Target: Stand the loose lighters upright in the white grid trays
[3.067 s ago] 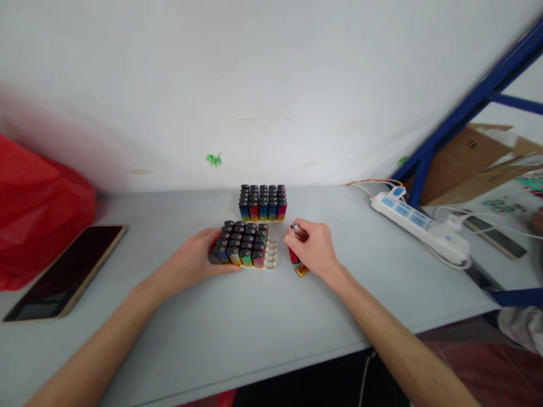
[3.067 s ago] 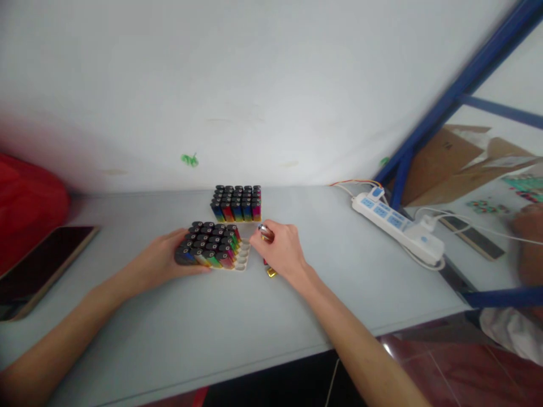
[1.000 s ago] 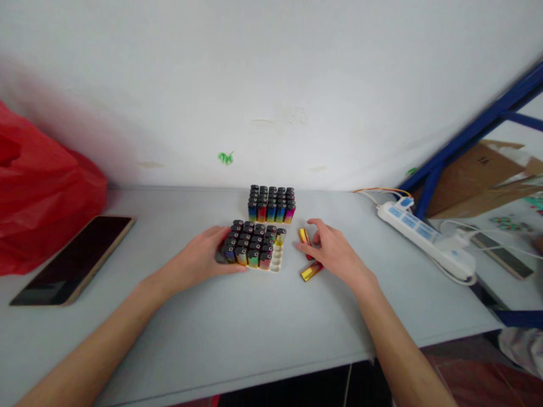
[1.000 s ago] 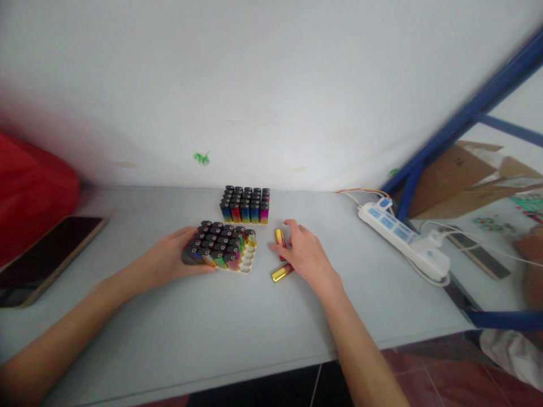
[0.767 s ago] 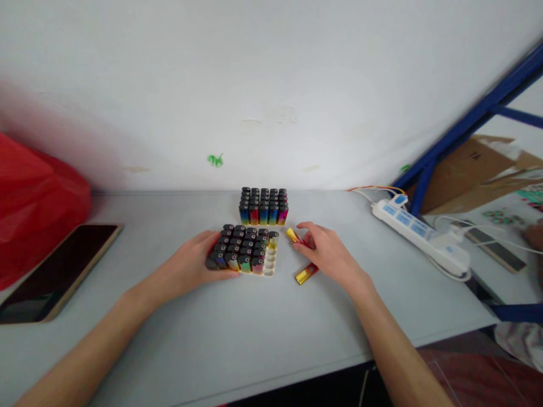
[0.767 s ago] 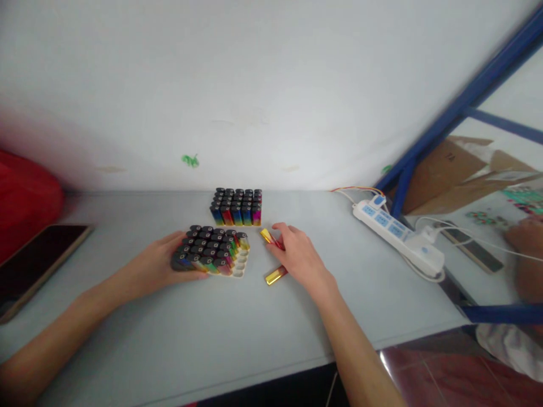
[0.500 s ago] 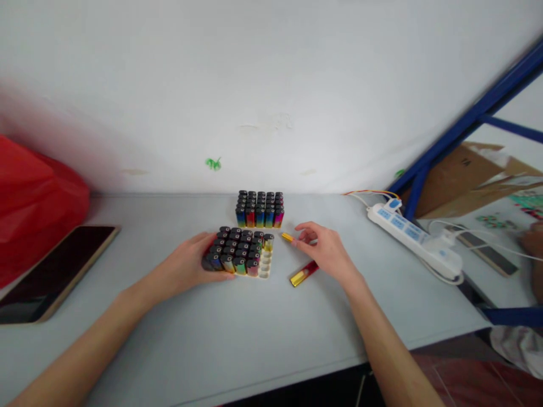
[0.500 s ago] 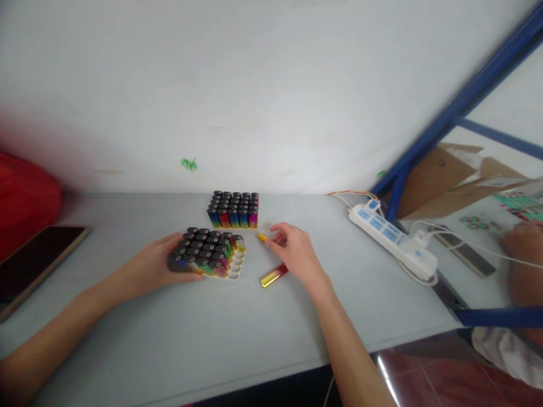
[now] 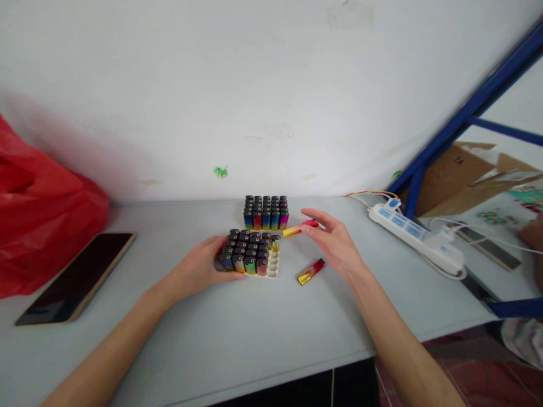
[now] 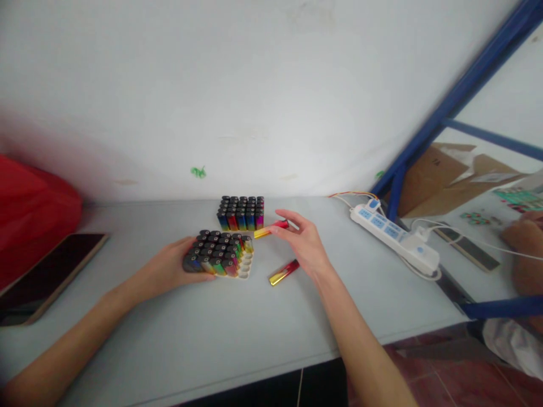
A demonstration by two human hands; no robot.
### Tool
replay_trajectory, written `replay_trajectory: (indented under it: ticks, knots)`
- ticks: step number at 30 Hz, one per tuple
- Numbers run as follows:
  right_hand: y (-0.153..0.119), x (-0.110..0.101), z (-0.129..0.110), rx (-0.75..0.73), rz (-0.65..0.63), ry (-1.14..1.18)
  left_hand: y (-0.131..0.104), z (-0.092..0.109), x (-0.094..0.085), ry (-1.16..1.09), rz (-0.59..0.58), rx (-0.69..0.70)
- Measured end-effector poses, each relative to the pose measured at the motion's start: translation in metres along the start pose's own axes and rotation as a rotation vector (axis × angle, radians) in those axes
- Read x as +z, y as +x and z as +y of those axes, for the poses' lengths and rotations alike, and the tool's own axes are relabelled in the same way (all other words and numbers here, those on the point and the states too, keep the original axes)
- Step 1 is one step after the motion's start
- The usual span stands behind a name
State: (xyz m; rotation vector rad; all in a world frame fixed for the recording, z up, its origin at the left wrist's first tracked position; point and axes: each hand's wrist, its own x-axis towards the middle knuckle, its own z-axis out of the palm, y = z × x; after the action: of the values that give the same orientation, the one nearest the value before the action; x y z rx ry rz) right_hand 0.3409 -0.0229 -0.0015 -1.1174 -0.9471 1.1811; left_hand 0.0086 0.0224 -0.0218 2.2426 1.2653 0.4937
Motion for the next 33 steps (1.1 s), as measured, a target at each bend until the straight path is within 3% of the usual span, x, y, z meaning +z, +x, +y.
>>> replay_trajectory:
  ticks: [4, 11, 17, 20, 27, 33]
  knots:
    - [-0.004, 0.006, -0.003, 0.087, -0.041, 0.094, -0.001, -0.002, 0.003, -0.014, 0.012, 0.003]
    - [-0.003, 0.002, -0.005, 0.034, -0.054, 0.112, -0.001, -0.004, 0.005, -0.027, 0.01, 0.014]
    - [-0.01, 0.007, -0.007, 0.076, -0.165, 0.137, -0.002, -0.005, 0.005, -0.022, 0.009, 0.024]
    - [-0.013, 0.009, -0.006, 0.049, -0.21, 0.071, -0.001, -0.005, 0.006, -0.034, 0.007, 0.029]
    - [-0.011, 0.014, -0.002, 0.024, -0.166, -0.131, -0.001, -0.003, 0.004, 0.001, -0.002, 0.019]
    - [-0.007, 0.019, 0.011, 0.197, -0.118, -0.252, -0.001, -0.002, 0.003, 0.011, -0.005, 0.021]
